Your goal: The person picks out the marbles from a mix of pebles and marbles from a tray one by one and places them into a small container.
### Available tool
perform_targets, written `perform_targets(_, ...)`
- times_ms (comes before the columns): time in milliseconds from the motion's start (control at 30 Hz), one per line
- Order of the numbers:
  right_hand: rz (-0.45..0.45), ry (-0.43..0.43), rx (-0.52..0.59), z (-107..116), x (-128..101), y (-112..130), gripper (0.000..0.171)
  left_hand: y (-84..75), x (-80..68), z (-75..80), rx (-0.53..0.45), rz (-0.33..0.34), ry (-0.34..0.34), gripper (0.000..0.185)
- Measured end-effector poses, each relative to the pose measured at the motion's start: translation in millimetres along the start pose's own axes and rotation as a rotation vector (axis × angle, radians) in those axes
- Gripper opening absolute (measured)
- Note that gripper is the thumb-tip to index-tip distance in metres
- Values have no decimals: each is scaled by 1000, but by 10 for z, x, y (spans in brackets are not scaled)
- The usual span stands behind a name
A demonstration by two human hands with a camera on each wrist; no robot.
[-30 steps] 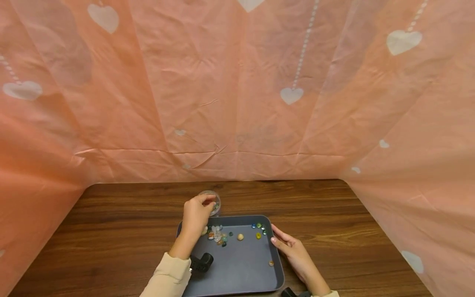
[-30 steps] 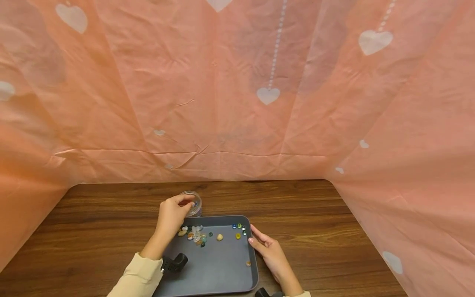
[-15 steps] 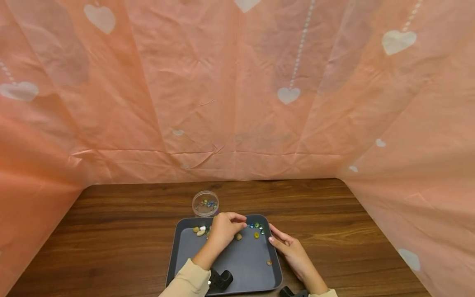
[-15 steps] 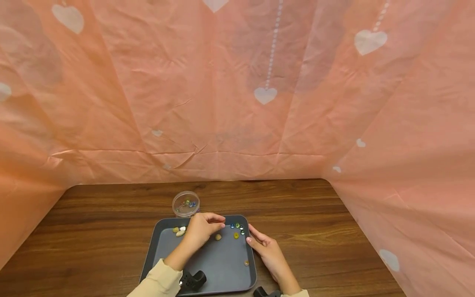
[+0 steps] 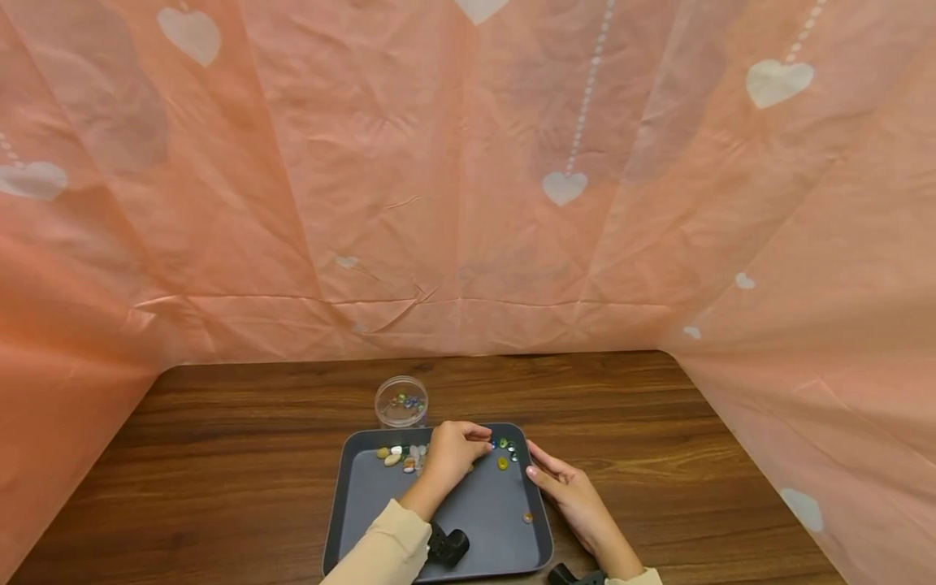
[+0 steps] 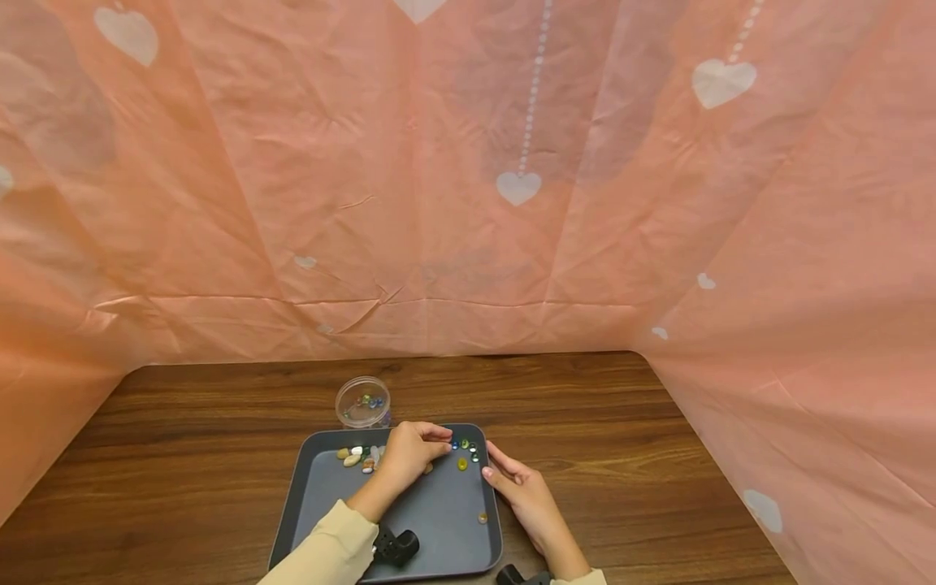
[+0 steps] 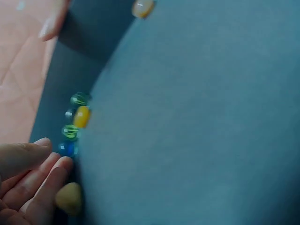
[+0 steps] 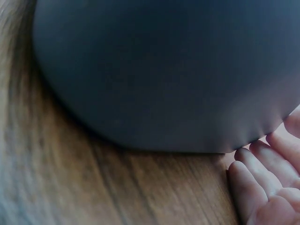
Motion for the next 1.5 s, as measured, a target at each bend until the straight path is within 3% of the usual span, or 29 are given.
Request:
perform_targets(167,4,-8,-4,2,10,29,55,-6,26,-44,65,-50,-42,11)
perform_targets(467,-12,-13,-11,-2,-7,24,55,-25,11,-147,76,-50,-73,8)
perform_targets(567,-11,-21,-9,3,5,33,55,-52,24,-168,103,-78,-88,8)
perform_targets(867,-20,-14,3,4,8,25,55,-136,10,-247,254,-140,-77,8)
perform_targets(967,-23,-20,-1,-2,-2,21,55,-124,6,-250,259,-141,-72,6)
perform_targets(1100,-23,-12,-5,-18,-5,12,55,-68,9,-188,137,-87,-51,4)
perform_targets(1200,-13,-8,2,-21,2,6,55,-36,15,-101,-59,15,2,8)
perform_targets(1333,6,-18,1,-15,5,9,54,-44,12,45,-393,138,73,23)
perform_targets(1433,7,-26,-6,-7,0,13,54,-66,28,186,-566,174,87,31)
perform_targets(1500,1,-31,-7,-1,0,14,54,-79,51,299,-633,189,75,33)
Point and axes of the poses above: each hand's wrist, its own x-axis towards the middle knuckle, its own z-axis out of the back of the hand, y = z × x, the point moved 5 cm from there along x, towards the middle knuckle
